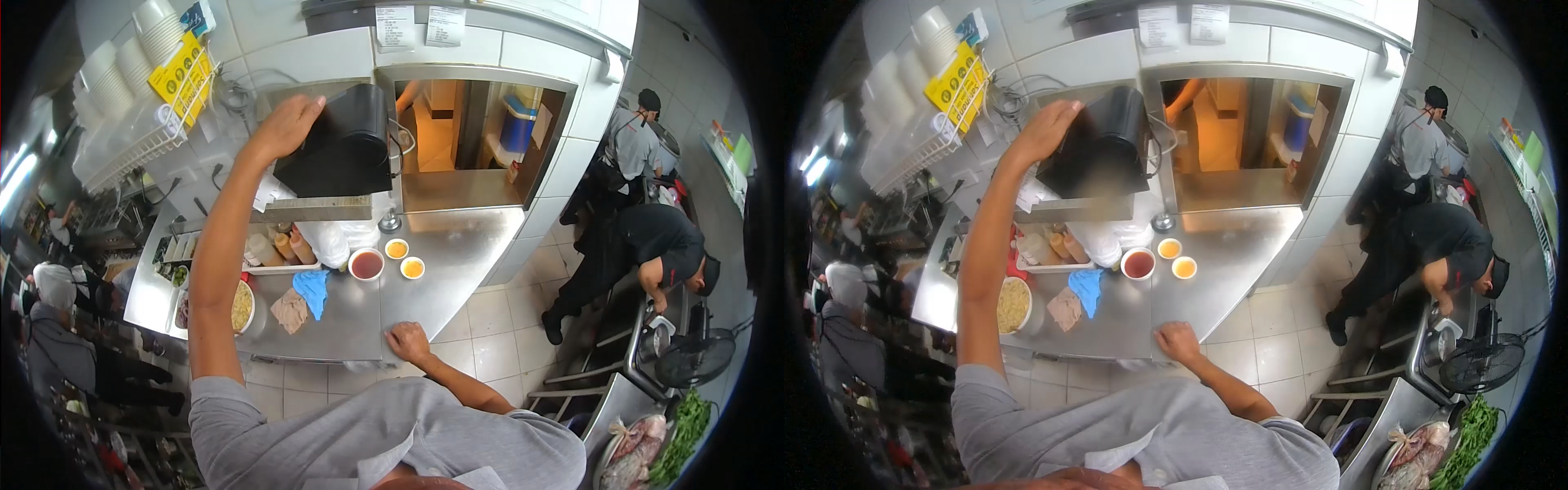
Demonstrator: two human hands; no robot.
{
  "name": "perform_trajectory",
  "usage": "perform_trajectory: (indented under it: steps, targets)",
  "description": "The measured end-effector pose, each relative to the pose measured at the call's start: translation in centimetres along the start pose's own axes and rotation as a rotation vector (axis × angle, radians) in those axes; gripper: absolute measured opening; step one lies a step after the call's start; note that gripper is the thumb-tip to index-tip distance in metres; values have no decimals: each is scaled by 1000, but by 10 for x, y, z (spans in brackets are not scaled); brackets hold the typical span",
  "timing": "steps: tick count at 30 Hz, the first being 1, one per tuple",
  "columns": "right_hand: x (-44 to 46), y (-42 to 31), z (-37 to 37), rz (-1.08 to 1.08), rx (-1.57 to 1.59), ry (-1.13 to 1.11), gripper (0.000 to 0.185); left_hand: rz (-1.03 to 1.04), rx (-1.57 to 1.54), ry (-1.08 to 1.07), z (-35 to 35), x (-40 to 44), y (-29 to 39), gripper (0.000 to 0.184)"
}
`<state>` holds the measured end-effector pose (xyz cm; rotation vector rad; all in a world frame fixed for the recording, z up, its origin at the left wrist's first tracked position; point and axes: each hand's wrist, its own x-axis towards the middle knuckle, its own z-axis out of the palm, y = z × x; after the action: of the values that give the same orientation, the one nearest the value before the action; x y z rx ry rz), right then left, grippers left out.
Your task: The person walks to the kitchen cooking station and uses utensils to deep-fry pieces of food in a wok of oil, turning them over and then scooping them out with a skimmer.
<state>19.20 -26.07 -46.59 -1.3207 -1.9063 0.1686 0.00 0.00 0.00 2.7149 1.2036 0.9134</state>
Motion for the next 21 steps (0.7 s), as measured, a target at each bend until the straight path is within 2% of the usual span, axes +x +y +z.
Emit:
perform_trajectory:
  steps: [3,5,8,11,12,14,17,21]
  targets:
    - [-2,-5,4,6,25,15,26,1,20,-14,-1,-1,6,53]
    - [-4,-2,1,57,20,-93,20,7,-4,54,2,-2,8,57]
    - [-3,4,0,59,19,-103,21,47,-36,93,5,-3,8,58]
    - [-5,5,5,57,-9,-103,22,27,-110,129,14,2,-10,59]
    - [-6,3,2,59,-6,-109,22,21,-111,125,12,2,-9,59]
    - [-3,1,-3,63,-17,-126,24,-48,-34,-41,3,4,-7,54]
    - [-2,1,-4,64,-7,-127,22,6,19,-63,-3,6,-5,55]
    - [-1,0,-4,45,33,-103,20,-43,53,-64,-6,1,11,55]
